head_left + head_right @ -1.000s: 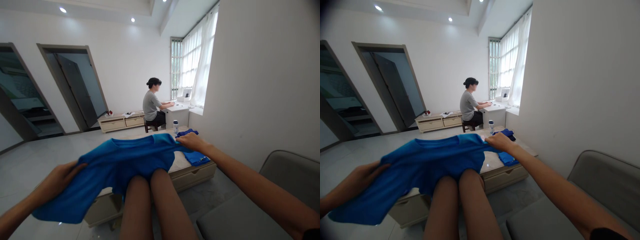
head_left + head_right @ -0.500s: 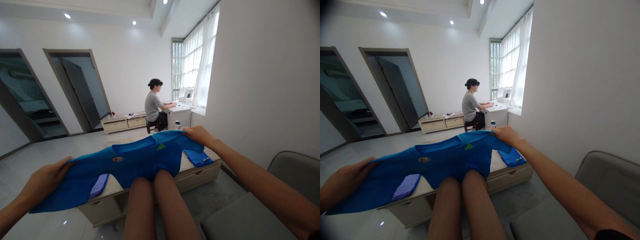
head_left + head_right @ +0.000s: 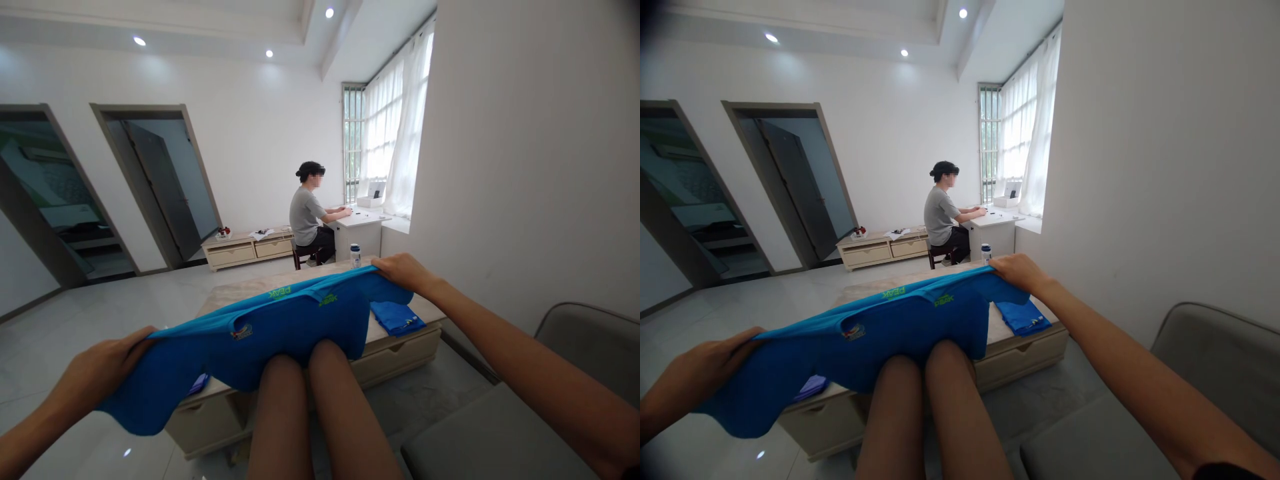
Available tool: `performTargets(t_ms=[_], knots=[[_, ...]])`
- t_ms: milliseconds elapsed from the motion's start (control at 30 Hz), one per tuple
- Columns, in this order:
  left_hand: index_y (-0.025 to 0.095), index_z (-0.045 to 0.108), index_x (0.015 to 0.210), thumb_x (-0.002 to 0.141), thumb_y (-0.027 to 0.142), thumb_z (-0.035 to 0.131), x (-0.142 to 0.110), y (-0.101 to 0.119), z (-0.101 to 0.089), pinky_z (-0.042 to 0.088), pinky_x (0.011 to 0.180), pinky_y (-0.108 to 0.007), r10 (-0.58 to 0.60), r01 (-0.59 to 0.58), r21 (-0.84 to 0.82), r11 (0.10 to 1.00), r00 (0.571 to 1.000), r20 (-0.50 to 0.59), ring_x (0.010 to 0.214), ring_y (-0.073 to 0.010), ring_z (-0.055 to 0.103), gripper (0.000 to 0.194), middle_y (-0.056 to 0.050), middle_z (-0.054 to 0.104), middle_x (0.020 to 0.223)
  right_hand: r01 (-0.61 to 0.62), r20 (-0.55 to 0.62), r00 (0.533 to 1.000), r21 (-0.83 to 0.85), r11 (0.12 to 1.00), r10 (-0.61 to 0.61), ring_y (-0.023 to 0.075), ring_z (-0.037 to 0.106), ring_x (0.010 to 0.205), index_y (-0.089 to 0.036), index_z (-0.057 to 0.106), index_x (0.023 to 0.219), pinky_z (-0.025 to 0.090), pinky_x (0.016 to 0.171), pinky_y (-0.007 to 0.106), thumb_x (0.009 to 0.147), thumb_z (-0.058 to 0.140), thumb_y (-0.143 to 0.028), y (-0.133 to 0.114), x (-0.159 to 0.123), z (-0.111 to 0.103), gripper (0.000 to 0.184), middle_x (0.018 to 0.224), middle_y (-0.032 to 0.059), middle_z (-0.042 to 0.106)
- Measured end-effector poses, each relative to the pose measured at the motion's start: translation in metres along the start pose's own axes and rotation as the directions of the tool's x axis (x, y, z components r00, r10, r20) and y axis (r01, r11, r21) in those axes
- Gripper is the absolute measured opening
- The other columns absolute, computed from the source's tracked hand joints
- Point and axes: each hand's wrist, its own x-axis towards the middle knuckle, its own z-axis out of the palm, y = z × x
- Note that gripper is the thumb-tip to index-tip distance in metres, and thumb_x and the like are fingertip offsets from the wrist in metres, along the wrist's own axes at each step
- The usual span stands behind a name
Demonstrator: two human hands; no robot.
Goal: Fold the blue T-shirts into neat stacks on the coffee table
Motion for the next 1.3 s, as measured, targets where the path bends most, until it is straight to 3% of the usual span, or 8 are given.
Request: performTargets(t_ms=[333, 600, 700, 833, 967, 1100, 1200, 1300], knots=[[0.032, 0.074, 0.12, 0.095, 0.053, 0.024, -0.023, 0.045, 0.059, 0.056, 0.073, -0.035, 0.002, 0.044, -0.22, 0.974, 0.979, 0.203, 0.088, -0.0348, 0.081, 0.06, -0.01, 0.083, 0.089, -0.038, 0.168, 0.986, 0.086, 0.996, 0.023, 0.0281, 0.078, 0.095, -0.02, 0.072, 0.121, 0.044, 0.073, 0.031, 0.114, 0.046, -0.031, -0.021, -0.008, 0.045, 0.029, 0.109, 0.014, 0.082], [0.03, 0.073, 0.118, 0.099, 0.055, 0.017, -0.03, 0.035, 0.102, 0.054, 0.072, -0.04, 0.029, 0.029, -0.191, 0.981, 0.956, 0.293, 0.08, -0.0367, 0.078, 0.064, -0.01, 0.08, 0.085, -0.054, 0.068, 0.997, 0.236, 0.97, 0.039, 0.0251, 0.076, 0.083, -0.021, 0.074, 0.117, 0.039, 0.067, 0.031, 0.112, 0.045, -0.036, -0.035, -0.026, 0.136, 0.033, 0.106, 0.0107, 0.082], [0.028, 0.073, 0.121, 0.102, 0.05, 0.021, 0.0, 0.04, 0.117, 0.054, 0.076, -0.04, 0.035, 0.019, -0.162, 0.987, 0.944, 0.327, 0.088, -0.036, 0.079, 0.059, -0.01, 0.083, 0.096, -0.053, 0.067, 0.997, 0.276, 0.96, 0.036, 0.0257, 0.075, 0.085, -0.021, 0.074, 0.116, 0.041, 0.068, 0.031, 0.11, 0.047, -0.035, -0.037, 0.003, 0.177, 0.03, 0.107, 0.0101, 0.082], [0.025, 0.072, 0.126, 0.109, 0.042, 0.028, 0.078, 0.071, 0.14, 0.057, 0.089, -0.039, 0.01, 0.039, -0.138, 0.99, 0.942, 0.337, 0.11, -0.0338, 0.078, 0.051, -0.014, 0.082, 0.121, -0.213, 0.129, 0.975, 0.277, 0.937, 0.183, 0.0296, 0.074, 0.103, -0.021, 0.072, 0.119, 0.047, 0.076, 0.032, 0.11, 0.046, -0.032, -0.054, 0.088, 0.216, 0.03, 0.115, 0.0136, 0.08], [0.006, 0.06, 0.149, 0.105, 0.031, 0.046, 0.106, 0.133, 0.202, 0.055, 0.107, -0.051, -0.086, 0.087, 0.008, 0.996, 0.97, 0.226, 0.134, -0.0411, 0.067, 0.052, -0.029, 0.072, 0.139, -0.423, 0.103, 0.906, 0.248, 0.872, 0.41, 0.0407, 0.063, 0.132, -0.01, 0.063, 0.146, 0.053, 0.1, 0.047, 0.102, 0.061, -0.029, -0.115, 0.135, 0.264, 0.048, 0.141, 0.0265, 0.069], [0.017, 0.053, 0.163, 0.11, 0.04, 0.043, 0.059, 0.191, 0.29, 0.032, 0.133, -0.059, 0.199, -0.169, -0.187, 0.968, 0.967, 0.157, 0.16, -0.0367, 0.044, 0.059, -0.02, 0.049, 0.171, -0.258, 0.106, 0.966, 0.385, 0.886, 0.235, 0.0387, 0.052, 0.151, -0.013, 0.056, 0.158, 0.045, 0.12, 0.055, 0.109, 0.047, -0.036, -0.192, 0.104, 0.324, 0.055, 0.163, 0.0243, 0.055], [0.023, 0.047, 0.169, 0.111, 0.05, 0.038, 0.033, 0.206, 0.338, 0.028, 0.135, -0.063, 0.204, -0.139, -0.275, 0.951, 0.953, 0.224, 0.165, -0.0373, 0.037, 0.065, -0.013, 0.04, 0.178, -0.203, 0.178, 0.974, 0.422, 0.884, 0.138, 0.0376, 0.039, 0.162, -0.017, 0.05, 0.165, 0.037, 0.128, 0.058, 0.112, 0.039, -0.045, -0.225, 0.073, 0.357, 0.061, 0.174, 0.0193, 0.043], [0.024, 0.042, 0.172, 0.112, 0.053, 0.034, 0.042, 0.202, 0.362, 0.023, 0.136, -0.064, 0.147, -0.085, -0.267, 0.96, 0.963, 0.225, 0.167, -0.0372, 0.031, 0.068, -0.012, 0.033, 0.18, -0.265, 0.218, 0.957, 0.403, 0.876, 0.189, 0.037, 0.032, 0.166, -0.019, 0.043, 0.171, 0.032, 0.131, 0.061, 0.114, 0.033, -0.051, -0.229, 0.07, 0.374, 0.066, 0.178, 0.0166, 0.036]])
